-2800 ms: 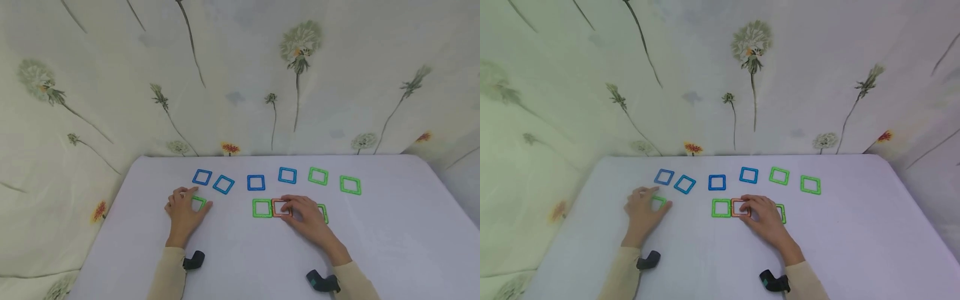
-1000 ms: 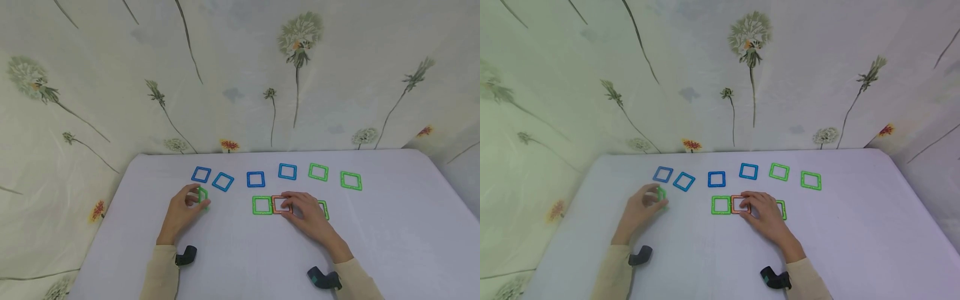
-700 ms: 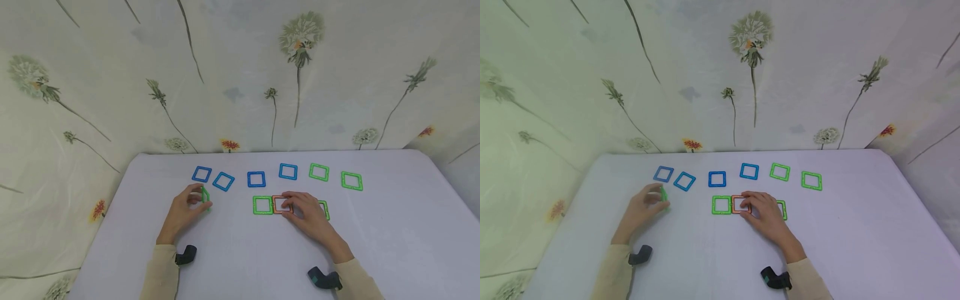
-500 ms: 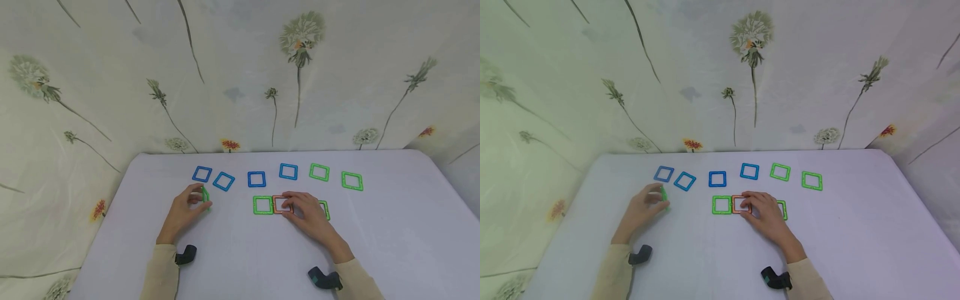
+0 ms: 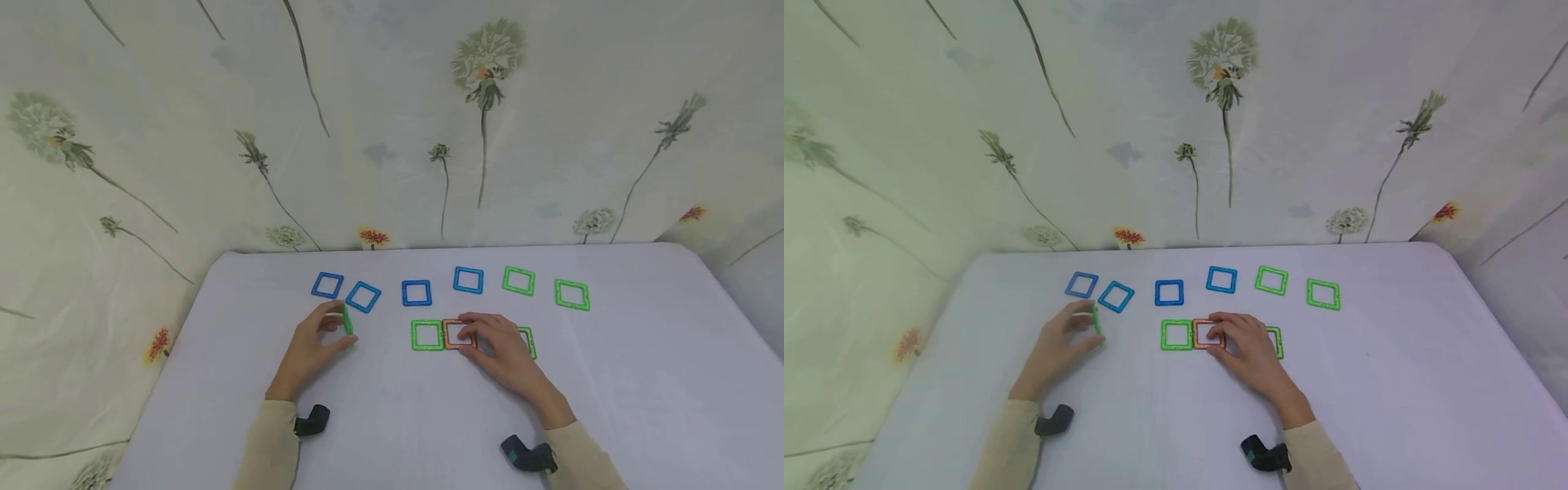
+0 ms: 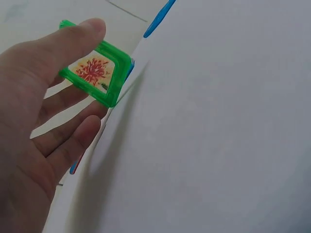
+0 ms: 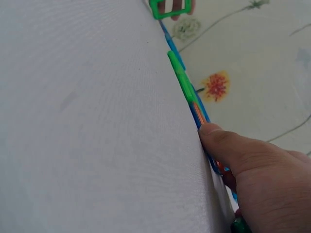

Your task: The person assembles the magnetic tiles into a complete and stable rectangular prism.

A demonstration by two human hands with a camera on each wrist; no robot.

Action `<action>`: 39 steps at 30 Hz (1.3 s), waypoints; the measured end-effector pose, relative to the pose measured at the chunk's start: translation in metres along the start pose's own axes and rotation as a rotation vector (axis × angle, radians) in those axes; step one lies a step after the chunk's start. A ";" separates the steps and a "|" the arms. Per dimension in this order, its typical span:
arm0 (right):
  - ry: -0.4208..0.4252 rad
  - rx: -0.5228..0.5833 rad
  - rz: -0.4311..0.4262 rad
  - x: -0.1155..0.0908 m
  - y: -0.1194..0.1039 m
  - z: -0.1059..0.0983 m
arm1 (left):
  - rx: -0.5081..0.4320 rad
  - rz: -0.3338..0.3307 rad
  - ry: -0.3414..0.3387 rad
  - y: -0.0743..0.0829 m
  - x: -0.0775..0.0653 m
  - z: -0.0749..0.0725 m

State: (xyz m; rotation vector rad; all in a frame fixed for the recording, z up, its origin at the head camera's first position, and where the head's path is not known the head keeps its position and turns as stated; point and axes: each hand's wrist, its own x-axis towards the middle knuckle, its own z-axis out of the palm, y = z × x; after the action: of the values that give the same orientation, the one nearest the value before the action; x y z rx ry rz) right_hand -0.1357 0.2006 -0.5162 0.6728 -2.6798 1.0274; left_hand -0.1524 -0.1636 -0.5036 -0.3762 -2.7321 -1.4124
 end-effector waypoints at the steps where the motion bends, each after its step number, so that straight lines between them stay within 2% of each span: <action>1: -0.001 -0.002 0.001 0.000 0.000 0.000 | -0.003 0.014 -0.002 0.000 0.000 0.002; 8: -0.001 -0.004 0.004 0.000 0.002 0.002 | -0.027 0.154 -0.037 0.003 0.005 0.018; 10: 0.000 -0.005 0.003 -0.001 0.002 0.002 | -0.037 0.173 -0.051 0.005 0.005 0.023; 14: -0.001 -0.009 0.008 -0.004 0.001 0.001 | -0.060 0.148 -0.070 0.010 0.004 0.030; 18: -0.001 -0.010 0.013 -0.003 0.000 -0.001 | -0.036 0.115 -0.073 0.015 0.004 0.035; 21: -0.009 -0.003 0.018 0.000 -0.002 -0.002 | -0.029 0.139 -0.087 0.017 0.007 0.038; 28: -0.029 0.004 0.043 0.001 -0.005 -0.001 | -0.078 0.198 -0.148 0.024 0.012 0.046; 39: -0.025 -0.013 0.035 0.003 -0.004 -0.003 | -0.095 0.228 -0.161 0.024 0.017 0.053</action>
State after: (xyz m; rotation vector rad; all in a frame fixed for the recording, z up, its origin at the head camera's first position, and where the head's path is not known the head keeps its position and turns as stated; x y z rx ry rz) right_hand -0.1358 0.1990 -0.5105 0.6420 -2.7264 1.0159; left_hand -0.1595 -0.1038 -0.5130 -0.8118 -2.6397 -1.5125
